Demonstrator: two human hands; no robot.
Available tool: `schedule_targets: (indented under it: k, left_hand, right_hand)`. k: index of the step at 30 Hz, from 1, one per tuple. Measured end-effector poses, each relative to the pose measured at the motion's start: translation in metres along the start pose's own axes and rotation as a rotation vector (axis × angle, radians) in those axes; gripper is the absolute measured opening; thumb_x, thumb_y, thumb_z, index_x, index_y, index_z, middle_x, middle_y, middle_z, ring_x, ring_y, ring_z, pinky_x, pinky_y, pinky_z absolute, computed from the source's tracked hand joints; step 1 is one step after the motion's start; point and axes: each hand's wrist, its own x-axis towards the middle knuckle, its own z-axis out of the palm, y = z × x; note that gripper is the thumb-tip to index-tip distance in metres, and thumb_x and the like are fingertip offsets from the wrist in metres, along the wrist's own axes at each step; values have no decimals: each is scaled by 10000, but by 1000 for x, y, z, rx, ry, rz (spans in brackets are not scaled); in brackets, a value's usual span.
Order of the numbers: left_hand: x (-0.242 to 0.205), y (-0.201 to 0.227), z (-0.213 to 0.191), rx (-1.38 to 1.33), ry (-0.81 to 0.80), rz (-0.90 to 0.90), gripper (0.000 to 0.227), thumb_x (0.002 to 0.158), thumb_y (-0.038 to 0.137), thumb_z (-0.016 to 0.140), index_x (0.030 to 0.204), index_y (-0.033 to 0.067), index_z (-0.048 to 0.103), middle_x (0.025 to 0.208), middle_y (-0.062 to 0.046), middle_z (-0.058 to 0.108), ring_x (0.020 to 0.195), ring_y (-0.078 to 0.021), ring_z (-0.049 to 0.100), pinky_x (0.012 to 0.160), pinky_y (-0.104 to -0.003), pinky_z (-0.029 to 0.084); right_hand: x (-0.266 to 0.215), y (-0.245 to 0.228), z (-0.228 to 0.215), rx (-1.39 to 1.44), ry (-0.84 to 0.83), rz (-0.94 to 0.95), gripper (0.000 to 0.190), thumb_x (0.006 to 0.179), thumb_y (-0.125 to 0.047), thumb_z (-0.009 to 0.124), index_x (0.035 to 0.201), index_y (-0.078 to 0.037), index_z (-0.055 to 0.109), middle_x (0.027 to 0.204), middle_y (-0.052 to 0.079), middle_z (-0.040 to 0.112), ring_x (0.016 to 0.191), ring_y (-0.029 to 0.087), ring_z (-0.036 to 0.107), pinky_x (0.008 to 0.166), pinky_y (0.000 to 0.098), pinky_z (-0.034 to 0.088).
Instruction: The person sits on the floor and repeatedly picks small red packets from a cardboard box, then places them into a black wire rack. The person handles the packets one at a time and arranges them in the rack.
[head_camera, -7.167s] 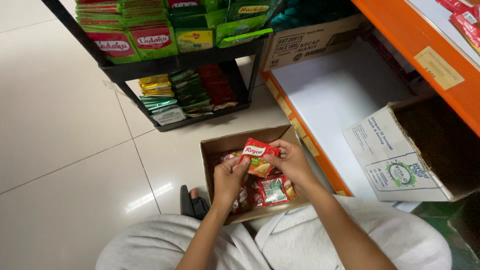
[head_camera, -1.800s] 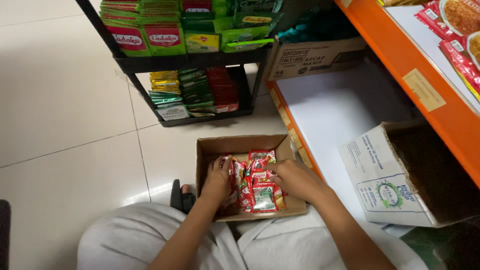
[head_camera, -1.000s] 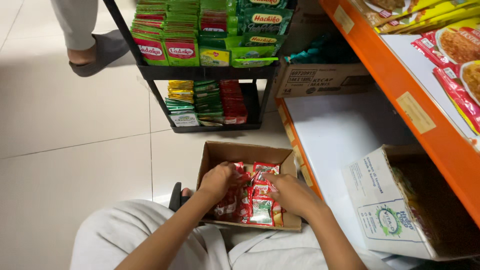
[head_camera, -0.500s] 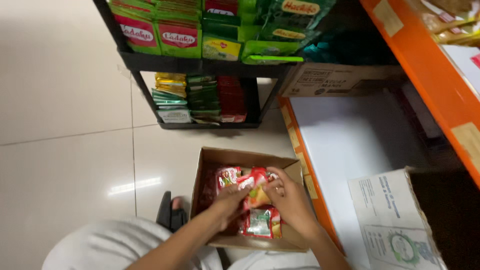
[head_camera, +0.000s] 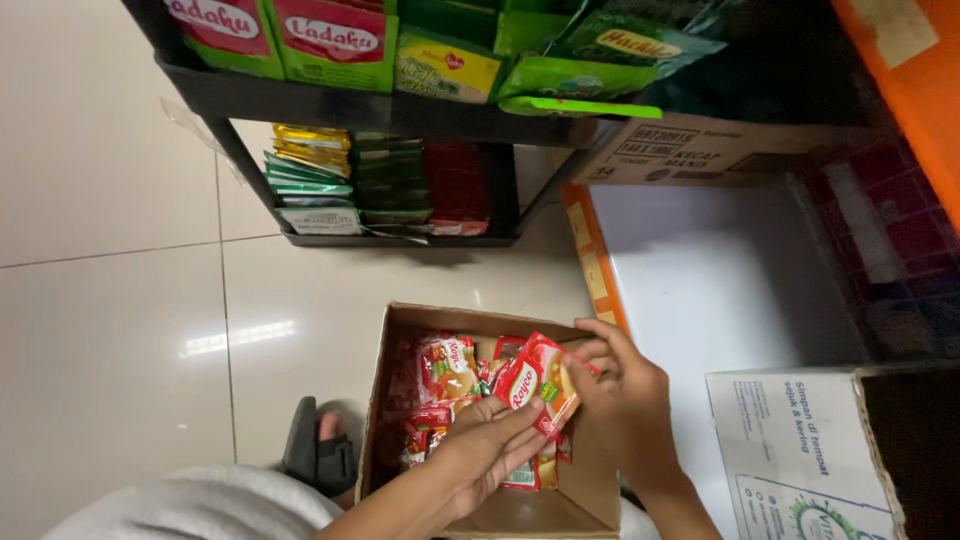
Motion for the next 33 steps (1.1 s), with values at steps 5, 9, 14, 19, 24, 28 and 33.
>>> schedule_targets:
  k: [5,9,14,19,24,28,33]
  left_hand:
    - [18,-4,-12,98,41,137,223,904,28,823,904,43,601,872,-168,741,752,-184,682,669,-262,589]
    - [6,2,-3,294,46,221,210,1026,214,646,1095,67,780,965,-114,811,775,-168,703,652,-247,538]
    - [8,-4,-8,396,35,293,208,1043,258,640,924,120,539,864,-10,517,797,-80,526,816,-291,638]
    - [13,-6,-9,282,-46,322,184,958,3,709,1115,40,621,990,-106,763,897,-159,700,825,-315,633]
    - [14,-7,-14,278,27,333,263,898,-84,746,1120,24,656,970,-141,791,846,-206,719,765,-316,609]
    - [17,-8,-16,117,43,204,350,840,-169,758,1149,-10,719,1057,-213,806,892,-260,745,815,-322,629]
    - [35,-19,-23,172,20,261,370,824,-140,776,1144,32,707,1018,-158,811,866,-229,733,765,-326,611]
  right_hand:
    - [6,10,-14,60,-27,-81,407,821,13,709,1209,-106,717,661,-32,580,626,62,524,639,213,476]
    - [1,4,-19,135,-272,-12,811,775,52,761,1527,-133,522,658,-7,645,864,147,710,1017,294,506]
    - [-7,-8,-18,131,-375,47,881,840,3,704,1629,-226,386,657,-9,603,1122,150,711,1120,274,365]
    - [-8,0,-16,148,-425,34,999,844,16,711,1673,-241,214,694,25,621,1349,206,665,1239,322,285]
    - [-15,8,-11,88,-434,-165,1089,777,74,704,1656,-163,106,582,-38,553,586,61,544,1204,357,429]
    - [-17,-32,-17,-271,-555,248,1190,808,-32,632,1666,-398,-106,1260,-67,826,550,89,507,587,259,490]
    - [-10,9,-9,33,-414,80,946,848,-122,732,1636,-309,243,1618,79,475,1505,196,455,1198,320,349]
